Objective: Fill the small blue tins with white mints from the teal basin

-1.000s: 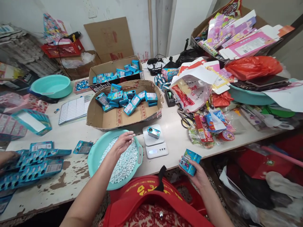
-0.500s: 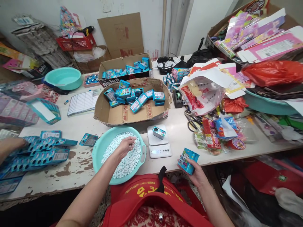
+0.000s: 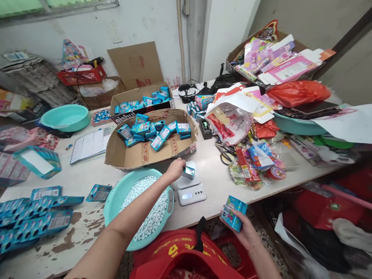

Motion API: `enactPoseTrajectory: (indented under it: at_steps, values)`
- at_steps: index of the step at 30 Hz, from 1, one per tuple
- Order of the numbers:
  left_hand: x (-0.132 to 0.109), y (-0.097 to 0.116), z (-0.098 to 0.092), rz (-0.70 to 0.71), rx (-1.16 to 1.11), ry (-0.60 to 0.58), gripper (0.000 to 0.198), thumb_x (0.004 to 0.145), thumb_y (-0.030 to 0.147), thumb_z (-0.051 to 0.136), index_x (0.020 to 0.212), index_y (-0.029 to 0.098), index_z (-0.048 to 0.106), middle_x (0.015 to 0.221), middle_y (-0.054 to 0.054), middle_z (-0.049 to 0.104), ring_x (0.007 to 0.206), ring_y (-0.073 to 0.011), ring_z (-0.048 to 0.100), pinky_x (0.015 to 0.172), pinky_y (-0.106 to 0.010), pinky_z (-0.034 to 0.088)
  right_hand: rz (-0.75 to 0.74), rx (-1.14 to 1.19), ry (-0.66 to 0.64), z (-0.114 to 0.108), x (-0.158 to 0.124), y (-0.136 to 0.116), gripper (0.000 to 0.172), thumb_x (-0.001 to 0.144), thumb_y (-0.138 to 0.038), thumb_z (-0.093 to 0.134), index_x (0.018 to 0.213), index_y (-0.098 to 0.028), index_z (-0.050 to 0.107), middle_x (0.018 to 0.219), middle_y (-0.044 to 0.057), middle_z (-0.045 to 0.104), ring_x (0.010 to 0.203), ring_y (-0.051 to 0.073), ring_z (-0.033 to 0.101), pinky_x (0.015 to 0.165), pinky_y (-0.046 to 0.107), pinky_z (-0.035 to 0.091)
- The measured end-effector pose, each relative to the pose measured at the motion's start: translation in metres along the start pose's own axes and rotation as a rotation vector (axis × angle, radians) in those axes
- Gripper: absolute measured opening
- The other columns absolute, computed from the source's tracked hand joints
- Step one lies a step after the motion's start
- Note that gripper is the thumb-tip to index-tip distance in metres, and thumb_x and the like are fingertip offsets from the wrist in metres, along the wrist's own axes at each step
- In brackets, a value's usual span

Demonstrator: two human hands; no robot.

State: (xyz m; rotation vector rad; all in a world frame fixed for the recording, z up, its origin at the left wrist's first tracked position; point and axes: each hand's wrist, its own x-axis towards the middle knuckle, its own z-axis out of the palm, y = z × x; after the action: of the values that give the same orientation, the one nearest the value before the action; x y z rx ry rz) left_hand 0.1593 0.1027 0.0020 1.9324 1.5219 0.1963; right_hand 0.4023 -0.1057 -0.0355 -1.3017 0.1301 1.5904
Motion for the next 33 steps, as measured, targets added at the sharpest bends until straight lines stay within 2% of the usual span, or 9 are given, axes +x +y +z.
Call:
enactPoseTrajectory:
  at_steps: [6, 12, 17, 23, 28, 33]
  values:
    - [0.001, 0.003, -0.005, 0.112, 0.150, -0.027, 0.027, 0.072, 0.003, 0.047, 0.086, 0.018, 0.065, 0.091, -0.008, 0.055, 0.088, -0.0208, 0.054, 0.073, -0.028, 0.039, -0.005, -0.004, -0.001, -0.008, 0.000, 0.005, 0.033, 0.052, -0.025, 0.085, 0.080, -0.019, 0.069, 0.075, 0.001, 0.073, 0.071, 0.024, 0.070, 0.076, 0.041, 0.059]
    - [0.003, 0.003, -0.005, 0.157, 0.115, 0.013, 0.032, 0.072, 0.000, 0.044, 0.086, 0.018, 0.066, 0.087, -0.006, 0.058, 0.085, -0.0196, 0.055, 0.075, -0.027, 0.040, 0.000, 0.007, -0.004, 0.000, 0.002, 0.004, 0.035, 0.051, -0.025, 0.085, 0.081, -0.018, 0.069, 0.075, 0.002, 0.074, 0.070, 0.023, 0.070, 0.069, 0.038, 0.060]
    - [-0.003, -0.005, -0.010, 0.102, 0.028, 0.116, 0.030, 0.078, 0.003, 0.041, 0.087, 0.019, 0.065, 0.089, -0.005, 0.061, 0.085, -0.0182, 0.057, 0.078, -0.027, 0.041, 0.001, -0.008, 0.002, 0.006, 0.003, 0.001, 0.036, 0.049, -0.025, 0.085, 0.081, -0.018, 0.068, 0.077, 0.002, 0.074, 0.069, 0.023, 0.070, 0.067, 0.038, 0.060]
    - [-0.023, -0.028, -0.013, -0.011, -0.041, 0.191, 0.023, 0.077, 0.007, 0.045, 0.086, 0.019, 0.063, 0.089, -0.005, 0.063, 0.088, -0.0193, 0.057, 0.079, -0.028, 0.041, 0.007, -0.010, 0.008, 0.006, 0.005, 0.001, 0.037, 0.050, -0.022, 0.084, 0.083, -0.020, 0.068, 0.079, 0.001, 0.074, 0.069, 0.022, 0.070, 0.072, 0.039, 0.060]
    - [-0.035, -0.036, -0.015, -0.060, -0.039, 0.170, 0.021, 0.079, 0.012, 0.047, 0.090, 0.020, 0.062, 0.088, -0.004, 0.062, 0.083, -0.0188, 0.056, 0.077, -0.028, 0.041, 0.019, -0.053, 0.007, 0.007, 0.006, 0.001, 0.036, 0.050, -0.023, 0.083, 0.083, -0.021, 0.068, 0.079, 0.001, 0.074, 0.071, 0.023, 0.070, 0.070, 0.038, 0.059]
    - [-0.034, -0.022, -0.001, 0.024, 0.118, 0.070, 0.023, 0.081, 0.021, 0.056, 0.103, 0.024, 0.060, 0.106, -0.006, 0.055, 0.100, -0.0213, 0.052, 0.080, -0.030, 0.041, 0.008, -0.098, 0.008, 0.012, 0.005, 0.003, 0.035, 0.052, -0.026, 0.082, 0.084, -0.023, 0.068, 0.081, 0.001, 0.073, 0.078, 0.026, 0.070, 0.077, 0.042, 0.057]
